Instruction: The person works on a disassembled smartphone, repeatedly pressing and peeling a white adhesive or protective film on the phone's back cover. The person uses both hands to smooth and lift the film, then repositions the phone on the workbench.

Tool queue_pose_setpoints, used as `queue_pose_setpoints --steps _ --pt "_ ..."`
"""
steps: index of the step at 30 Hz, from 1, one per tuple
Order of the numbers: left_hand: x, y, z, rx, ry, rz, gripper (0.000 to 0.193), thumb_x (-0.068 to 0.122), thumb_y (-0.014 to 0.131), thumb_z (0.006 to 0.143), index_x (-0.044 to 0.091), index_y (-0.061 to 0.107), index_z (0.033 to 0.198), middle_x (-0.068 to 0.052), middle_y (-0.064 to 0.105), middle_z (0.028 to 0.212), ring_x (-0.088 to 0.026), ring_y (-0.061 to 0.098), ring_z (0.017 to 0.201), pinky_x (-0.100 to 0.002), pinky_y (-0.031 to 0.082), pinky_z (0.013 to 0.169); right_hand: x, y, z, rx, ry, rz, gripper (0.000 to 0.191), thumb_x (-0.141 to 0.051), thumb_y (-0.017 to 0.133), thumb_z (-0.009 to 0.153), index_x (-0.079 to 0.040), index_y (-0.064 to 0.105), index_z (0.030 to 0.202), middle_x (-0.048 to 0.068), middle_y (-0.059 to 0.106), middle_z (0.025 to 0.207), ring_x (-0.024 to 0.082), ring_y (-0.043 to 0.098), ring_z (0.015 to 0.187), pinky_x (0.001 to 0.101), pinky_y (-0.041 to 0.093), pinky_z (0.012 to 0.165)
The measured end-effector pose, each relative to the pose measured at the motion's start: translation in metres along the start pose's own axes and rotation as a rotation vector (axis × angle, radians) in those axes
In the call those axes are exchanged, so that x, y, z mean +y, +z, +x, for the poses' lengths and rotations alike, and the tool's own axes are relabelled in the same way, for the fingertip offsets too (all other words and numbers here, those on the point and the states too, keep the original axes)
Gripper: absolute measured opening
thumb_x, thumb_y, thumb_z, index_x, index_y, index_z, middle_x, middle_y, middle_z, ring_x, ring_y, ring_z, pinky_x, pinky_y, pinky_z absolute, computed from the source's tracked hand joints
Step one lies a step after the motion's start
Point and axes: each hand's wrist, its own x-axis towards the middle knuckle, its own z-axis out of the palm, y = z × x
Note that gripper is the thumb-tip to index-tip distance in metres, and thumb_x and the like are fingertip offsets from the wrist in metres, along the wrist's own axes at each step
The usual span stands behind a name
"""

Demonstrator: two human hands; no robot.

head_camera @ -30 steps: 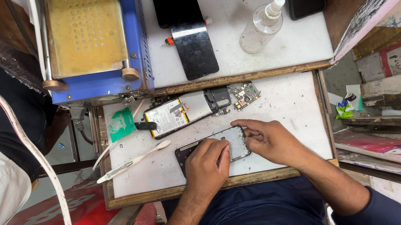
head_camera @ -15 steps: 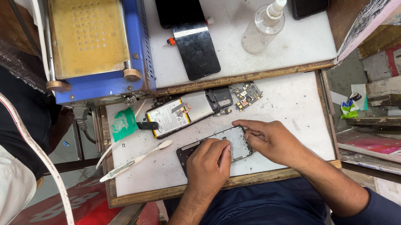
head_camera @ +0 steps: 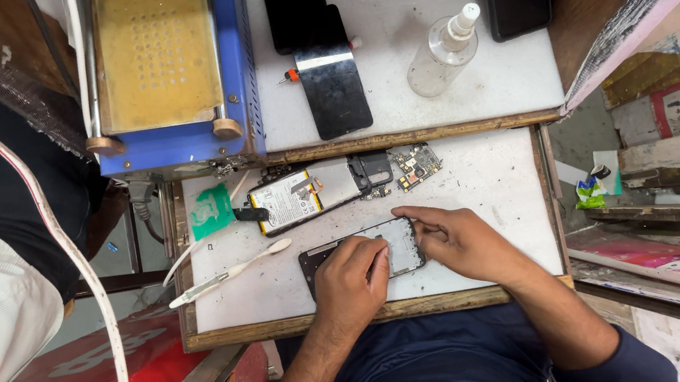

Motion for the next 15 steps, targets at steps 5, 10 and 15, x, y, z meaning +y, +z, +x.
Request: queue_pose_setpoints --steps 5,10,15 --pt "0.0024 0.0009 0.0014 0.007 -0.002 -0.020 0.010 0.007 0.075 0.087 0.006 0.073 0.097 -0.007 0.072 0.089 -0.025 0.074 0.078 -0.035 0.059 0.066 0.0023 0.0003 -0.0008 0.006 0.001 0.052 0.056 0.004 0.061 0.088 -0.006 0.060 0.142 0.003 0.068 0.088 0.005 0.061 0.075 0.0228 0.055 0.067" --pt "0.0047 0.0024 0.0031 0.025 0.008 -0.023 0.012 0.007 0.076 0.085 0.006 0.073 0.097 -0.009 0.072 0.089 -0.027 0.073 0.076 -0.037 0.058 0.065 0.0041 0.0004 -0.0024 0.059 0.080 -0.052 0.043 -0.007 0.061 0.098 -0.011 0.066 0.141 0.003 0.069 0.072 0.007 0.063 0.064 0.0225 0.055 0.062" --pt "0.0050 0.0009 0.0027 0.022 0.010 -0.030 0.012 0.007 0.076 0.086 0.006 0.073 0.097 -0.008 0.072 0.089 -0.028 0.073 0.076 -0.037 0.058 0.065 0.0027 -0.0059 -0.0022 -0.035 -0.074 0.045 0.055 -0.001 0.063 0.088 -0.006 0.061 0.143 0.002 0.062 0.077 0.007 0.057 0.067 0.0251 0.052 0.061"
